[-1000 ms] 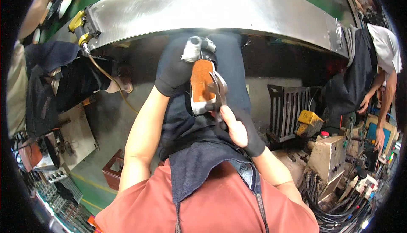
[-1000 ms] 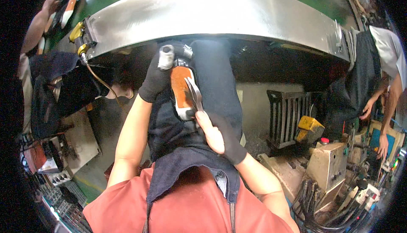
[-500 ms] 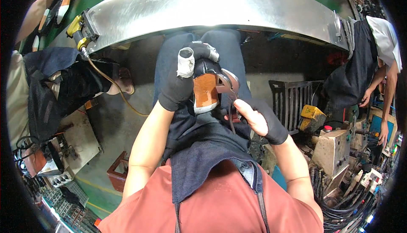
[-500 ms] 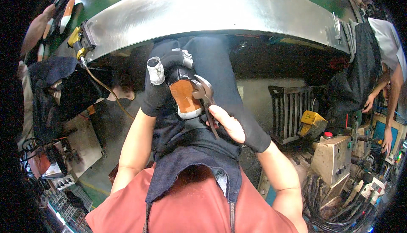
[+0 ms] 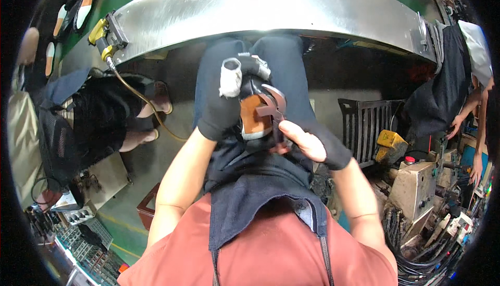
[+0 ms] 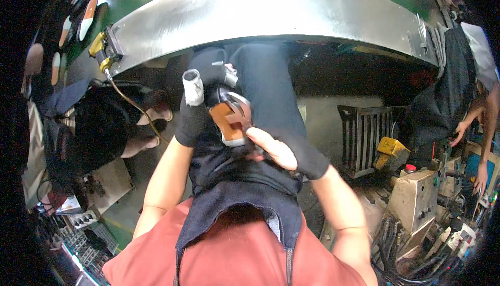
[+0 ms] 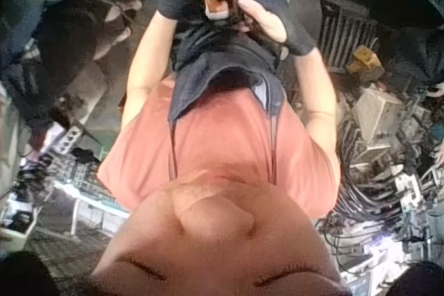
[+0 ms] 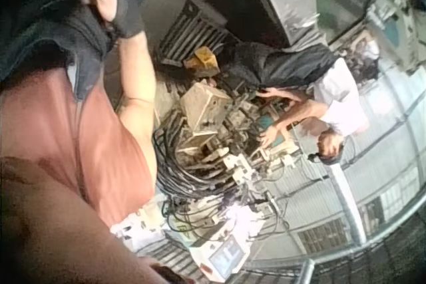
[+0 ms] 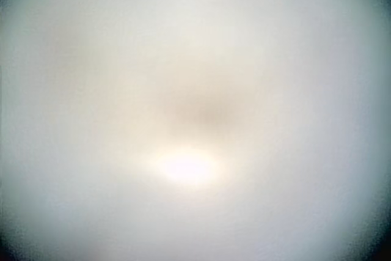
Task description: Pulling and trimming shoe upper components over a last using pliers on a production line.
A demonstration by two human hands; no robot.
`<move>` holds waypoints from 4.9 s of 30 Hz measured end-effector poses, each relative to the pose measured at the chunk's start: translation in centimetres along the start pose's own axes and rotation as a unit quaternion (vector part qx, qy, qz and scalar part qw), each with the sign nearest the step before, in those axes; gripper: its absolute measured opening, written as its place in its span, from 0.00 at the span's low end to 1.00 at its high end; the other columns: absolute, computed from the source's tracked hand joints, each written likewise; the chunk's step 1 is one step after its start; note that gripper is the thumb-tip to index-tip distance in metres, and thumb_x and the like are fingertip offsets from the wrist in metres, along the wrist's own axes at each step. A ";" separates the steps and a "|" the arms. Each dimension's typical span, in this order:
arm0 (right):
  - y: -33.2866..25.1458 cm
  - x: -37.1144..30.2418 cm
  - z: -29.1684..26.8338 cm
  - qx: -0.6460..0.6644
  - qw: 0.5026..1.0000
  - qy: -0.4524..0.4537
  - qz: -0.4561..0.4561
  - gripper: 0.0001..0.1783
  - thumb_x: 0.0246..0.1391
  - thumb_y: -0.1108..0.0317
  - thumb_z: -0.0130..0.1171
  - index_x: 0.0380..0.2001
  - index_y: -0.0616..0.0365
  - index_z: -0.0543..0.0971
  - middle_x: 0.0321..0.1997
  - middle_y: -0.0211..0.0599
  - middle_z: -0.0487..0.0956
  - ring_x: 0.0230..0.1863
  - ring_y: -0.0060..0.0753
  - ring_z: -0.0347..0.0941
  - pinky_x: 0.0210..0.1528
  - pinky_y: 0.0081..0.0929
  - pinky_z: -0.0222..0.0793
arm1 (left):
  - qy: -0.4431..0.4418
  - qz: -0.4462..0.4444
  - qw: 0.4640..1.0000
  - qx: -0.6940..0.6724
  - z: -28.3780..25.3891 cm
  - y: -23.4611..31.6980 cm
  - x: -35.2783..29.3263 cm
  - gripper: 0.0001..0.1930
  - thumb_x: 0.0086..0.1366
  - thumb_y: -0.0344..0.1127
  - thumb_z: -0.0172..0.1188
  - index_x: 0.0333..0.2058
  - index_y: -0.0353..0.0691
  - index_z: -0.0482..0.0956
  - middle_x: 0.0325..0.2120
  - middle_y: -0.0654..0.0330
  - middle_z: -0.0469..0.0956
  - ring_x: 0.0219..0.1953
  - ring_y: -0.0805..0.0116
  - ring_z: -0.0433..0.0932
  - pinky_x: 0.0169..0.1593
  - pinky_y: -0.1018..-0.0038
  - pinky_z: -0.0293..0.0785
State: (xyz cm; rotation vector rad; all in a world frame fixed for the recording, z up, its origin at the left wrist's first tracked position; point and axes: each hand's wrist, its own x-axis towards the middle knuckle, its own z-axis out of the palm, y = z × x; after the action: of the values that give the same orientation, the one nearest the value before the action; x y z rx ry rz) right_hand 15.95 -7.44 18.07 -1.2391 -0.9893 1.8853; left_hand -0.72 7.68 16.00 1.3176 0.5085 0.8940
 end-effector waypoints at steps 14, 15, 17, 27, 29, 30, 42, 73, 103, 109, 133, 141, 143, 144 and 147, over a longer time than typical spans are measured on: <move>0.1 1.6 3.8 -0.037 0.966 0.231 0.112 0.27 0.70 0.47 0.45 0.28 0.58 0.77 0.19 0.27 0.73 0.20 0.30 0.70 0.28 0.28 0.66 | 0.028 -0.055 0.998 0.008 -0.4 -1.8 1.3 0.26 0.77 0.54 0.41 0.42 0.37 0.80 0.40 0.58 0.81 0.43 0.69 0.80 0.49 0.73 0.74; 0.6 2.7 4.3 -0.149 0.949 0.277 0.013 0.23 0.71 0.51 0.44 0.31 0.56 0.77 0.22 0.30 0.73 0.20 0.23 0.68 0.23 0.29 0.63 | 0.025 -0.047 0.998 0.020 -0.5 -1.9 1.5 0.26 0.76 0.54 0.41 0.42 0.37 0.80 0.40 0.58 0.81 0.43 0.68 0.80 0.50 0.72 0.74; 2.0 4.6 5.4 -0.173 0.921 0.337 -0.096 0.20 0.71 0.56 0.46 0.31 0.59 0.77 0.23 0.31 0.74 0.23 0.26 0.69 0.27 0.30 0.64 | 0.027 -0.014 0.998 0.049 -0.5 -1.9 1.6 0.27 0.76 0.55 0.40 0.40 0.37 0.81 0.40 0.58 0.81 0.42 0.66 0.80 0.52 0.70 0.73; 2.8 0.4 4.4 -0.018 0.987 0.159 -0.009 0.26 0.72 0.49 0.42 0.31 0.61 0.74 0.27 0.35 0.77 0.30 0.30 0.74 0.36 0.31 0.69 | -0.005 0.030 0.990 0.141 -1.8 -1.3 -0.6 0.25 0.73 0.52 0.42 0.38 0.40 0.83 0.42 0.57 0.81 0.54 0.59 0.75 0.64 0.62 0.63; 2.6 0.3 5.3 -0.158 0.961 0.222 -0.037 0.20 0.69 0.54 0.47 0.32 0.61 0.74 0.23 0.41 0.73 0.27 0.36 0.74 0.34 0.32 0.68 | -0.006 0.016 0.999 0.037 -1.3 -0.6 -1.3 0.37 0.71 0.64 0.32 0.38 0.36 0.83 0.40 0.55 0.81 0.54 0.58 0.75 0.64 0.62 0.62; 3.0 0.5 6.1 -0.213 0.943 0.237 -0.096 0.17 0.67 0.57 0.50 0.32 0.61 0.75 0.22 0.43 0.72 0.27 0.39 0.74 0.33 0.32 0.68 | -0.007 0.026 0.999 0.043 -1.1 -0.1 -1.6 0.42 0.70 0.68 0.28 0.38 0.35 0.82 0.40 0.54 0.81 0.55 0.58 0.75 0.64 0.61 0.62; 10.7 -6.7 3.7 -0.449 0.860 0.038 -0.239 0.22 0.51 0.50 0.60 0.30 0.61 0.77 0.47 0.44 0.77 0.46 0.49 0.77 0.47 0.42 0.74 | 0.047 -0.240 0.965 -0.093 2.6 4.7 -10.5 0.58 0.57 0.86 0.26 0.64 0.37 0.63 0.50 0.53 0.75 0.53 0.65 0.75 0.59 0.67 0.69; 18.8 -5.3 4.3 -0.350 0.894 0.105 -0.260 0.27 0.38 0.62 0.67 0.44 0.61 0.78 0.54 0.52 0.75 0.55 0.56 0.74 0.54 0.47 0.71 | 0.063 -0.218 0.954 -0.197 2.5 0.9 -8.0 0.19 0.67 0.46 0.56 0.48 0.38 0.72 0.36 0.56 0.78 0.40 0.65 0.78 0.46 0.67 0.76; 0.8 2.5 -5.7 -0.222 0.967 0.123 0.024 0.34 0.69 0.39 0.42 0.40 0.63 0.80 0.31 0.31 0.79 0.35 0.23 0.70 0.43 0.28 0.70 | 0.122 -0.124 0.928 0.330 1.9 -6.2 -9.2 0.35 0.63 0.37 0.61 0.64 0.26 0.61 0.62 0.35 0.67 0.67 0.43 0.65 0.68 0.62 0.61; -1.8 1.3 -6.5 -0.502 0.865 0.012 -0.005 0.30 0.66 0.42 0.48 0.32 0.63 0.80 0.25 0.48 0.82 0.28 0.45 0.80 0.32 0.39 0.73 | 0.006 -0.128 0.929 0.348 0.8 -8.4 -12.6 0.30 0.68 0.38 0.53 0.62 0.23 0.63 0.62 0.33 0.65 0.66 0.39 0.64 0.69 0.58 0.59; -12.0 0.5 -7.5 -0.731 0.679 -0.050 -0.046 0.24 0.58 0.45 0.60 0.26 0.58 0.79 0.23 0.47 0.76 0.25 0.57 0.73 0.28 0.43 0.68 | 0.041 -0.035 0.835 0.547 4.0 -8.8 -3.4 0.47 0.57 0.50 0.66 0.64 0.24 0.53 0.64 0.27 0.55 0.66 0.32 0.60 0.67 0.52 0.59; -0.8 1.8 -4.4 -0.431 0.900 0.017 0.057 0.22 0.65 0.49 0.55 0.36 0.60 0.80 0.33 0.55 0.80 0.33 0.57 0.78 0.35 0.42 0.71 | -0.029 -0.206 0.906 0.368 2.7 -5.9 -11.3 0.57 0.58 0.53 0.70 0.68 0.22 0.43 0.68 0.29 0.48 0.72 0.34 0.47 0.73 0.55 0.45; 3.5 0.8 -4.8 -0.395 0.917 0.063 -0.001 0.23 0.66 0.49 0.53 0.37 0.62 0.80 0.33 0.56 0.80 0.34 0.57 0.78 0.36 0.42 0.71 | -0.039 -0.205 0.881 0.425 2.6 -3.9 -13.9 0.59 0.59 0.50 0.71 0.70 0.24 0.37 0.69 0.34 0.51 0.72 0.43 0.52 0.73 0.60 0.47; 5.3 0.0 -4.8 -0.380 0.920 0.096 0.019 0.24 0.66 0.49 0.52 0.37 0.63 0.80 0.32 0.57 0.80 0.34 0.56 0.78 0.37 0.41 0.71 | 0.036 -0.296 0.925 0.234 2.5 -3.1 -15.0 0.51 0.64 0.51 0.65 0.70 0.26 0.43 0.69 0.41 0.55 0.71 0.53 0.57 0.72 0.64 0.51; 8.0 -1.7 -4.6 -0.285 0.945 0.099 0.125 0.25 0.67 0.49 0.52 0.38 0.65 0.79 0.31 0.55 0.80 0.32 0.43 0.78 0.37 0.36 0.70 | 0.152 -0.452 0.879 -0.020 1.8 -4.6 -14.9 0.30 0.71 0.54 0.56 0.57 0.30 0.67 0.51 0.53 0.75 0.54 0.63 0.73 0.58 0.68 0.67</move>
State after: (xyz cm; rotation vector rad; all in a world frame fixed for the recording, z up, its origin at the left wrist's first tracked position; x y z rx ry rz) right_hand 19.86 -11.76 10.67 -1.9265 -1.3722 1.6551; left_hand -6.79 -5.27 9.52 0.7394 1.2185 0.3049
